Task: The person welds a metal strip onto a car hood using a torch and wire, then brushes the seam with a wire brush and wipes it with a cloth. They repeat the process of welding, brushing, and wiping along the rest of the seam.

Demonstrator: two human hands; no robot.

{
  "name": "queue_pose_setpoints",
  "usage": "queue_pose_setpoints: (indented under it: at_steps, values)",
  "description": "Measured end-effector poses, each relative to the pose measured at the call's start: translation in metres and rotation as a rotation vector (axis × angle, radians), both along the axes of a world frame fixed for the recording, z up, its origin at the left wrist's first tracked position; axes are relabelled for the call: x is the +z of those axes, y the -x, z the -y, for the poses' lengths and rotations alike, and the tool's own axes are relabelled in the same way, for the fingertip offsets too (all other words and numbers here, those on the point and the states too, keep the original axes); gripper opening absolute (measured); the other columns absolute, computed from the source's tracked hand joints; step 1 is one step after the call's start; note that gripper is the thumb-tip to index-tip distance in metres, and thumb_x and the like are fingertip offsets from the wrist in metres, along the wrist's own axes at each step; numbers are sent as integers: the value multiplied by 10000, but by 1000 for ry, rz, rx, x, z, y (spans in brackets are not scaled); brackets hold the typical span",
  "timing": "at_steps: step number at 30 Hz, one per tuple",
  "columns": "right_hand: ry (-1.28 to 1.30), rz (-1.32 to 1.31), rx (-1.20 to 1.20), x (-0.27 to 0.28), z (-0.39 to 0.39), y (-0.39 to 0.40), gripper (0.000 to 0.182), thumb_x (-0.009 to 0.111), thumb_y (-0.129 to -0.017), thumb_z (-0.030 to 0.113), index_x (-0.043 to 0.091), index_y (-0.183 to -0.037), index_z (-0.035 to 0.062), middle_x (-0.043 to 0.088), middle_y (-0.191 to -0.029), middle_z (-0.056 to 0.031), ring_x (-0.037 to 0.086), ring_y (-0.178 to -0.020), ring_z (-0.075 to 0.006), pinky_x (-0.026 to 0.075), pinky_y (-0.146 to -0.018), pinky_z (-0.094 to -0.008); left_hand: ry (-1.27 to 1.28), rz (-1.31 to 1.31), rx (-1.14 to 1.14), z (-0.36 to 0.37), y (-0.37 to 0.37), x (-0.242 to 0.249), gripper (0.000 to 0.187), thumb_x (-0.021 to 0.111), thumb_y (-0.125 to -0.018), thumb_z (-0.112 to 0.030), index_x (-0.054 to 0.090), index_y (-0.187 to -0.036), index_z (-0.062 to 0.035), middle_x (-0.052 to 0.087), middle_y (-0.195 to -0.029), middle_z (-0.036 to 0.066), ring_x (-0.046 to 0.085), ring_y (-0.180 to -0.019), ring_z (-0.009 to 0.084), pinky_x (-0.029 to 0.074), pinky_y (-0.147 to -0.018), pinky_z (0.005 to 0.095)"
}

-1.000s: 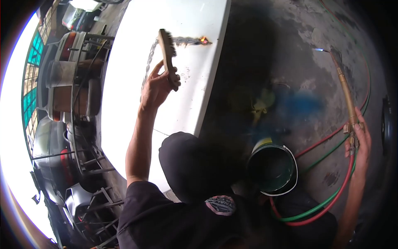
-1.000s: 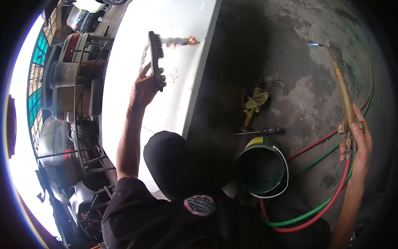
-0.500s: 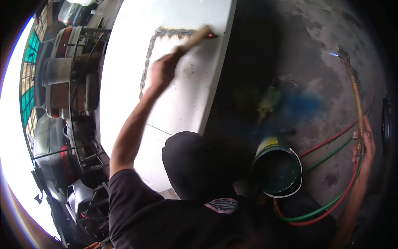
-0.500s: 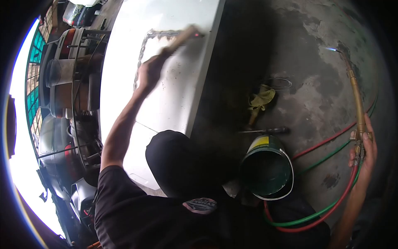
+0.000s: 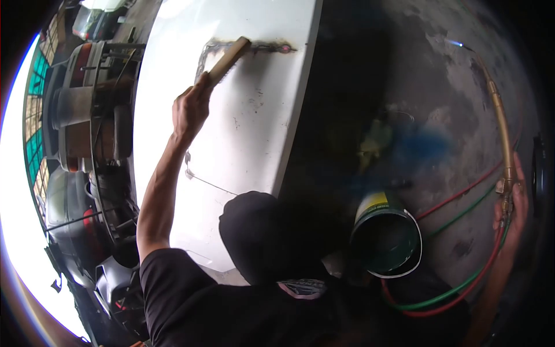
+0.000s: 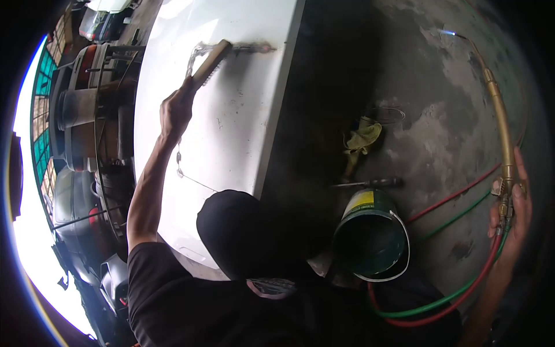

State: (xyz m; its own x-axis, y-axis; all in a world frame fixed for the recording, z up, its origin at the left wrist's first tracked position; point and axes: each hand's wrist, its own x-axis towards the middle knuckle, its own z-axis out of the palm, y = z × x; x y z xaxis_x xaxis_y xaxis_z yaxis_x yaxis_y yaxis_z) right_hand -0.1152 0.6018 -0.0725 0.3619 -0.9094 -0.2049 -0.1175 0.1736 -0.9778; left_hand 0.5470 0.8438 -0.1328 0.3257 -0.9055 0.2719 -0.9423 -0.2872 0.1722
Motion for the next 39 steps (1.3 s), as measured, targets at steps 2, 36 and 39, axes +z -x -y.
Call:
queue_pose_setpoints:
  at_steps: [2, 36, 39]
  values:
    - [-23, 29, 9, 1, -5, -5, 610, 439, -1084, 257, 280, -1602, -23, 619, -976, -76, 516, -484, -19, 446, -366, -164, -116, 64, 28, 16, 22, -4, 282, 587, -1066, -213, 708, -1321, -215, 753, -867, 120, 717, -657, 246, 564, -506, 399]
    - [0, -94, 3, 29, -15, 13, 562, 397, -1113, 274, 331, -1586, -21, 664, -1015, -76, 532, -516, -17, 439, -393, -160, -70, 52, -437, 92, 158, -13, 311, 652, -1008, -290, 657, -1292, -165, 699, -792, 157, 688, -605, 301, 529, -509, 402]
    - [94, -63, 12, 26, -18, 10, 554, 398, -1115, 272, 342, -1581, -22, 668, -1023, -80, 538, -534, -16, 447, -398, -155, 53, -166, -406, 132, 218, -35, 300, 621, -1015, -280, 656, -1285, -154, 712, -821, 175, 707, -670, 333, 560, -593, 454]
